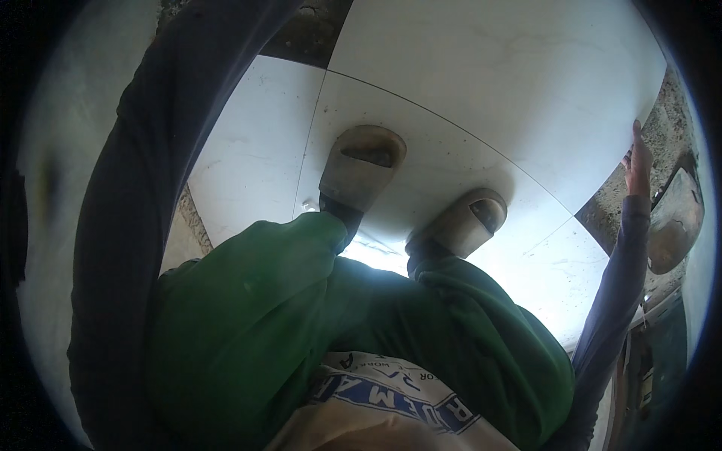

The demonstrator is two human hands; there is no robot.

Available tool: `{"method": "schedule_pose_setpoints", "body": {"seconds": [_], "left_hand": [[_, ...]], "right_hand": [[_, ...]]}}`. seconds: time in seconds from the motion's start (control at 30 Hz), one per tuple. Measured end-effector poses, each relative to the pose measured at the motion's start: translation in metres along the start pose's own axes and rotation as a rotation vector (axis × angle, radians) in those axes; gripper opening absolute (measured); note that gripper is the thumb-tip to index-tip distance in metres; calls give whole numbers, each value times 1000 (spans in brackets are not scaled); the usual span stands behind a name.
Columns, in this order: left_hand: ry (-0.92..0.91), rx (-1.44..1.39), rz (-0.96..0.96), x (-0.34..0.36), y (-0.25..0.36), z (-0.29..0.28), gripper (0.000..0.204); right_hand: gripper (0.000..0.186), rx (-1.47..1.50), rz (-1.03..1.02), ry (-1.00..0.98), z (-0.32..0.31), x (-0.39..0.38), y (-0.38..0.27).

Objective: The person places a large white floor tile onto a prepared surface, aligning it with previously laid tiles by hand and pressing it into position.

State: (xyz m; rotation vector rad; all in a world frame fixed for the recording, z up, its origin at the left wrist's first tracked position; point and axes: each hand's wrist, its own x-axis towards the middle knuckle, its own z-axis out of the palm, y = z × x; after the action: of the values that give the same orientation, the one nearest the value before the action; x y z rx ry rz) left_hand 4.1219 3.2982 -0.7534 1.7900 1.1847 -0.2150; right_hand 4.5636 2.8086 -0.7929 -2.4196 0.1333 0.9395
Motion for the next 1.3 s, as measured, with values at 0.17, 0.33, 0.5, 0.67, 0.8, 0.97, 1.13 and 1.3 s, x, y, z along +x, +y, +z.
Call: {"method": "schedule_pose_setpoints", "body": {"seconds": [0.17, 0.33, 0.5, 0.67, 0.8, 0.97, 1.13, 1.3], "left_hand": [[20, -35, 0, -1, -1, 3, 72], [-27, -77, 72, 8, -7, 2, 74], [6, -110, 86, 0, -13, 0, 78], [-99, -77, 118, 15, -49, -15, 82], [-154, 131, 467, 78, -86, -12, 77], [75, 225, 345, 132, -112, -9, 77], [128, 476, 260, 125, -98, -12, 84], [-95, 230, 244, 90, -73, -19, 74]], "right_hand": [[81, -35, -24, -32, -3, 7, 2], [82, -58, 3, 8, -6, 12, 6], [83, -70, -20, -35, 1, 13, 4], [85, 37, -252, -376, -4, -13, 19], [60, 96, -492, 1, 3, -35, 3], [51, -23, -455, -194, 1, -74, -37], [54, 52, -449, -171, 1, -80, -38], [56, -2, -474, -210, -5, -65, -32]]}}
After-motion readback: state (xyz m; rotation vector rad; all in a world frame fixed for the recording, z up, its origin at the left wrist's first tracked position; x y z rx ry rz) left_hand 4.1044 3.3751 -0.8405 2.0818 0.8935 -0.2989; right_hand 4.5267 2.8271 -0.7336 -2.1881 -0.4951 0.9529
